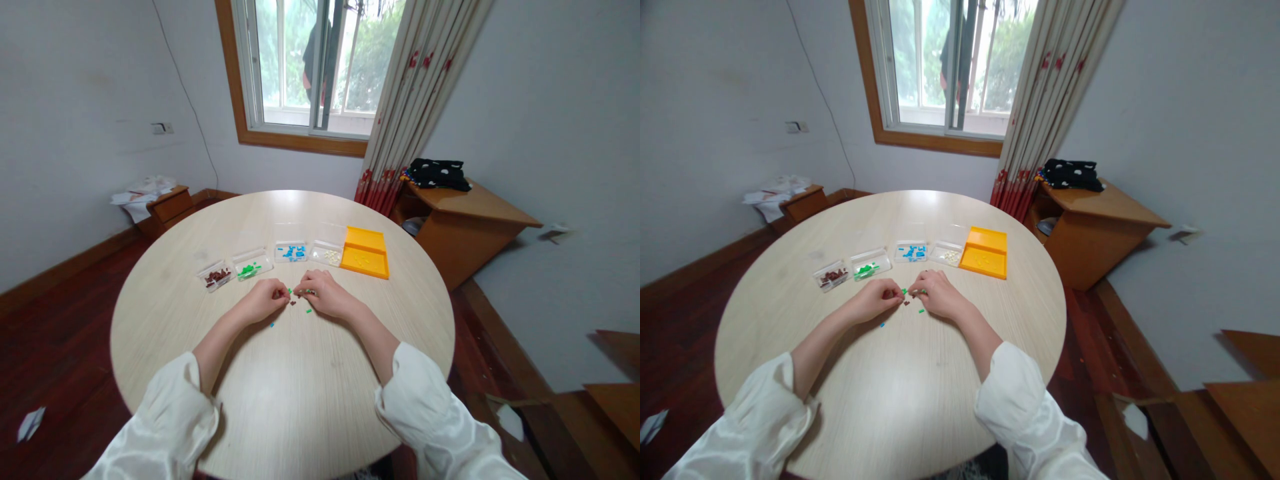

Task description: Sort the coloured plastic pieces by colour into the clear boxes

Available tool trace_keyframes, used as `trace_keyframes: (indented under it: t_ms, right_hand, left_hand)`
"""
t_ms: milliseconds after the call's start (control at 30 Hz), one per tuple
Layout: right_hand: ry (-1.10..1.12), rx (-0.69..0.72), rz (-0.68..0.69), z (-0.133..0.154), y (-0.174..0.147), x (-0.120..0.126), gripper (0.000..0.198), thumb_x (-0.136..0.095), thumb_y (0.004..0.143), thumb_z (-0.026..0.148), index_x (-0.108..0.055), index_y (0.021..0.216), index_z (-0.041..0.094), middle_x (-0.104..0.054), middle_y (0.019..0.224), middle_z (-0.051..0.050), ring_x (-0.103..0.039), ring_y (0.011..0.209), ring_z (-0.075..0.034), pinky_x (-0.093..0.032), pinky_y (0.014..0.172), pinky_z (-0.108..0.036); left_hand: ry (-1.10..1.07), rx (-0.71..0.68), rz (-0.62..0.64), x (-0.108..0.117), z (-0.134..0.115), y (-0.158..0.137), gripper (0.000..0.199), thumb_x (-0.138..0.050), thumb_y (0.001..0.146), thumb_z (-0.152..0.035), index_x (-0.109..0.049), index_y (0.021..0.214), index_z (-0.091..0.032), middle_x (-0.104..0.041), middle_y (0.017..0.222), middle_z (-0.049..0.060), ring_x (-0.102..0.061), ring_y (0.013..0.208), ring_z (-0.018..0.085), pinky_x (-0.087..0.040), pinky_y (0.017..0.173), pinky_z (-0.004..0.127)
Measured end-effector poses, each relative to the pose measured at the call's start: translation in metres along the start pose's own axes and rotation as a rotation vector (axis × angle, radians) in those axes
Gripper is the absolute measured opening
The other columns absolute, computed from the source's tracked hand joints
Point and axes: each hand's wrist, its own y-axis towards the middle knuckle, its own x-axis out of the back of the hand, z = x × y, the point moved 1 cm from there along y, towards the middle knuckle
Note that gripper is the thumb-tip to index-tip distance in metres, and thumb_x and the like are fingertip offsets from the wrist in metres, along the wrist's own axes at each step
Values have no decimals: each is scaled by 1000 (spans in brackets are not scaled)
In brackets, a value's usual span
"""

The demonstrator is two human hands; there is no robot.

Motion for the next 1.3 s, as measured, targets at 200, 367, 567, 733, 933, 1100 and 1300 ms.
trace_keyframes:
  t_ms: [200,367,567,733,933,1100,1300]
  right_hand:
    - [-11,-31,14,2,1,1,13,-60,81,12,-71,83,17,-62,84,-5,-51,86,-16,-30,80,-31]
    - [5,-49,14,2,1,1,9,-63,79,13,-71,79,17,-62,83,-5,-52,86,-16,-31,79,-30]
    - [8,-52,9,-1,1,0,9,-62,79,13,-70,78,16,-63,82,-4,-53,85,-16,-32,79,-31]
    - [13,-63,-5,0,1,0,7,-63,79,14,-70,77,16,-63,82,-4,-53,85,-16,-32,79,-31]
    - [17,-58,-13,1,2,0,7,-63,79,14,-69,77,15,-63,82,-5,-53,84,-16,-33,79,-31]
    - [21,-47,-6,0,2,-1,7,-64,79,13,-70,77,16,-63,80,-4,-53,83,-16,-33,78,-30]
    - [47,9,-4,-2,1,-3,16,-60,81,9,-71,86,19,-63,84,-4,-53,85,-15,-33,79,-29]
  left_hand:
    - [-9,0,0,0,0,0,21,-49,72,-20,-69,74,-12,-62,70,4,-51,62,13,-38,59,24]
    - [-1,2,0,0,1,0,21,-50,73,-22,-69,74,-13,-62,70,3,-51,62,13,-38,59,24]
    - [6,5,-5,-1,1,0,21,-50,73,-23,-69,74,-13,-62,69,3,-51,62,13,-38,59,23]
    - [10,-1,-12,-1,2,0,22,-50,73,-25,-69,73,-13,-62,68,3,-50,61,12,-37,58,23]
    - [15,-5,-13,0,1,0,21,-50,72,-24,-68,73,-13,-62,69,3,-50,61,13,-37,58,23]
    - [15,-4,-12,1,0,0,22,-50,72,-24,-69,73,-14,-63,69,3,-51,61,13,-37,58,23]
    - [13,-7,-14,1,1,0,21,-50,72,-23,-68,72,-14,-63,69,3,-50,61,12,-38,57,23]
